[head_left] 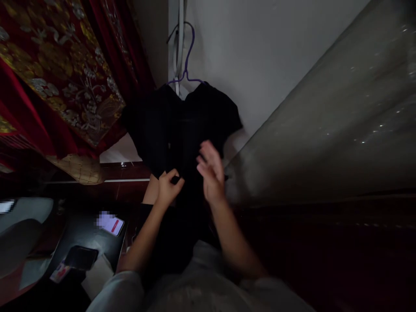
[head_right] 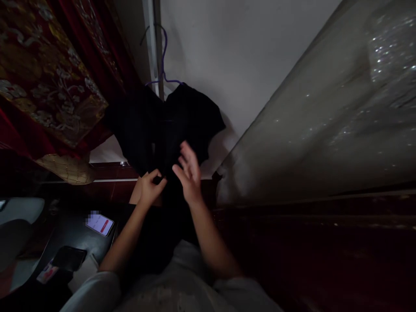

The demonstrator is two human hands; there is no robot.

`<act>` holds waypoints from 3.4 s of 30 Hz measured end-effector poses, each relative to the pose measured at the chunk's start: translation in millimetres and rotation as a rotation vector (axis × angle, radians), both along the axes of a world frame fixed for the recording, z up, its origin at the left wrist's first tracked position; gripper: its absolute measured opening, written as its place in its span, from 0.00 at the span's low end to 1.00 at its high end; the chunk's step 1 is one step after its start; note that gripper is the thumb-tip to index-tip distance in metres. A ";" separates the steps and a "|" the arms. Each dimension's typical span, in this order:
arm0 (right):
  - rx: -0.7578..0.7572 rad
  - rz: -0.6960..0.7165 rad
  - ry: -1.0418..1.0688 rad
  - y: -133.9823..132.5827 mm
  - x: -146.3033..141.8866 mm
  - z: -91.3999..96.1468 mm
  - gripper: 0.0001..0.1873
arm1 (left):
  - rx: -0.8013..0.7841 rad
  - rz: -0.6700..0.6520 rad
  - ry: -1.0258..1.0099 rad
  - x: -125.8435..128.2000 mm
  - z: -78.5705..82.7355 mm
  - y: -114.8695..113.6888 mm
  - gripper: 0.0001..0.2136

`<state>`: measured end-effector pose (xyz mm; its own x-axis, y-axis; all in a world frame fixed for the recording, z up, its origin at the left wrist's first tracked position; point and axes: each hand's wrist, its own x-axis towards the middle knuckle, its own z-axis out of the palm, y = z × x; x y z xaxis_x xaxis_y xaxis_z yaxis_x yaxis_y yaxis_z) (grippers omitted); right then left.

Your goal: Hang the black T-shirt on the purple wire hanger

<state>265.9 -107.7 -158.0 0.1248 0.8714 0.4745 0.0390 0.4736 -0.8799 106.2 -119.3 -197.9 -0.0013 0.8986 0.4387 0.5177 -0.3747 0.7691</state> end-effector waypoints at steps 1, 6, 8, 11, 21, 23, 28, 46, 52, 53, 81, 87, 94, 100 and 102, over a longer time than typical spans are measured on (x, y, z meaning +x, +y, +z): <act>-0.155 0.093 0.133 -11.8 -12.2 -15.9 0.32 | 0.015 0.013 -0.084 2.7 -5.2 -4.5 0.06; -0.438 0.234 0.166 -17.0 -37.3 -48.2 0.21 | -0.035 -0.038 -0.448 7.7 -13.9 -18.7 0.35; -0.400 0.204 0.113 -6.4 -37.7 -46.6 0.20 | -0.065 -0.028 -0.555 7.3 -13.6 -21.9 0.40; -0.341 0.153 0.081 -1.9 -38.7 -46.5 0.18 | -0.082 -0.042 -0.632 6.2 -14.8 -23.5 0.39; -0.198 0.072 -0.032 -15.5 -28.1 -62.2 0.11 | -0.069 0.001 -0.755 16.0 -18.8 -18.7 0.14; -0.137 0.034 -0.050 -14.3 -27.6 -61.5 0.11 | -0.105 -0.011 -0.770 19.6 -16.7 -20.5 0.14; -0.022 -0.047 -0.056 -19.0 -31.9 -61.7 0.09 | -0.146 -0.024 -0.765 20.7 -10.9 -24.7 0.13; 0.569 -0.247 -0.400 150.7 9.1 97.7 0.21 | -0.144 -0.155 -0.227 8.2 -18.7 -17.4 0.07; 0.480 -0.084 -0.348 105.8 8.2 102.6 0.15 | 0.347 -0.042 -0.048 -6.8 77.6 47.7 0.16; 0.468 -0.057 -0.334 103.3 9.2 103.7 0.14 | 0.417 -0.037 -0.018 -8.1 100.0 60.6 0.17; 0.457 0.034 -0.100 98.1 8.8 96.4 0.19 | 0.464 -0.293 0.302 11.0 192.9 96.6 0.08; 0.440 0.012 -0.079 97.8 1.4 93.4 0.20 | 0.479 -0.214 0.187 12.4 187.6 102.7 0.13; 0.300 0.131 0.022 105.4 -18.4 71.5 0.24 | 0.500 -0.111 -0.022 4.9 188.7 104.3 0.18; 0.219 0.199 0.056 99.6 -13.2 91.1 0.26 | 0.505 -0.190 0.173 -7.2 196.2 97.0 0.15; 0.226 0.204 0.034 101.2 -12.0 103.2 0.26 | 0.493 -0.197 0.220 -9.2 190.0 97.0 0.15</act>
<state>254.0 -6.4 -54.8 -0.0231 0.7530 0.6577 -0.1046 0.6524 -0.7506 97.0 -22.4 -7.8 0.2844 0.5620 0.7768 0.5297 -0.7674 0.3612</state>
